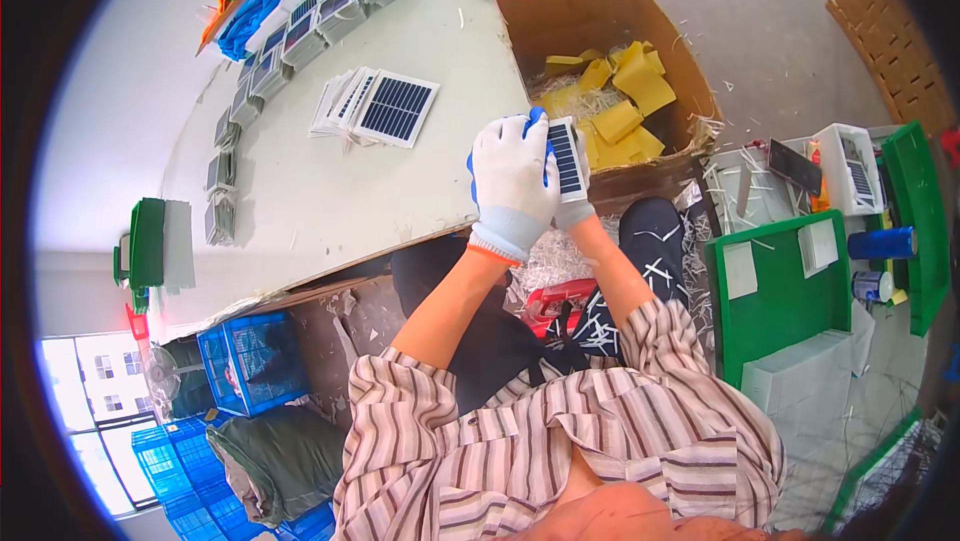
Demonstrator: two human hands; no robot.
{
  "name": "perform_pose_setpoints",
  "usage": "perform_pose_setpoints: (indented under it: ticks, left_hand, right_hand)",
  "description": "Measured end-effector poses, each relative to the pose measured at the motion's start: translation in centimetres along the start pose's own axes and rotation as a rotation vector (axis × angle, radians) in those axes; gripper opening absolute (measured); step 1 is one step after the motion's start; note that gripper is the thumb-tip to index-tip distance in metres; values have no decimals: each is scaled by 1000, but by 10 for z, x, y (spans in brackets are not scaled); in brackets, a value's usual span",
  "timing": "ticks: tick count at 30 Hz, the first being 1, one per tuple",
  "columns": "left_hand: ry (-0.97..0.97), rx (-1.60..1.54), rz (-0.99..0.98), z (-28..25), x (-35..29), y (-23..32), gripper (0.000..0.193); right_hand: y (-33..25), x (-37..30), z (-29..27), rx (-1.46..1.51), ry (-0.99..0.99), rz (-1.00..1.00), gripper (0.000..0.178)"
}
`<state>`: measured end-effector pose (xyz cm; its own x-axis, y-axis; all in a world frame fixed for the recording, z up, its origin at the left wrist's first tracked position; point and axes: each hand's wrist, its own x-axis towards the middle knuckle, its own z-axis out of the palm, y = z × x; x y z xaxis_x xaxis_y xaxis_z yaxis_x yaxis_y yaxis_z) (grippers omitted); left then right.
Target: The recorder is using a utility knife to trim or clean the edges of small solar panels.
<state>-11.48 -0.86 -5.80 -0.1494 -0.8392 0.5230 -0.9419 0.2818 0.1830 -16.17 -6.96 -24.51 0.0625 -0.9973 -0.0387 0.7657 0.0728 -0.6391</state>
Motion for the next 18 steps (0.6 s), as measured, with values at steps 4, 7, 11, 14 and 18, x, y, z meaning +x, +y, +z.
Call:
perform_pose_setpoints:
  ticks: [4, 7, 11, 14, 18]
  left_hand:
    - [-39, -65, 47, -10, -7, -11, 45]
    - [-38, -168, 7, -17, -12, -15, 47]
    - [-124, 86, -78, -30, -14, -18, 46]
    - [54, -63, -60, -13, -10, -9, 33]
    - [67, -106, -73, -7, -16, -14, 32]
  right_hand:
    - [-45, -14, 57, 355, 34, 363, 25]
    - [-67, -39, 44, 385, -2, 493, 21]
    - [-81, -71, -1, -599, -310, -110, 22]
    - [-82, -46, -12, -611, -358, -18, 15]
    - [-82, -90, 5, -748, -448, -313, 17]
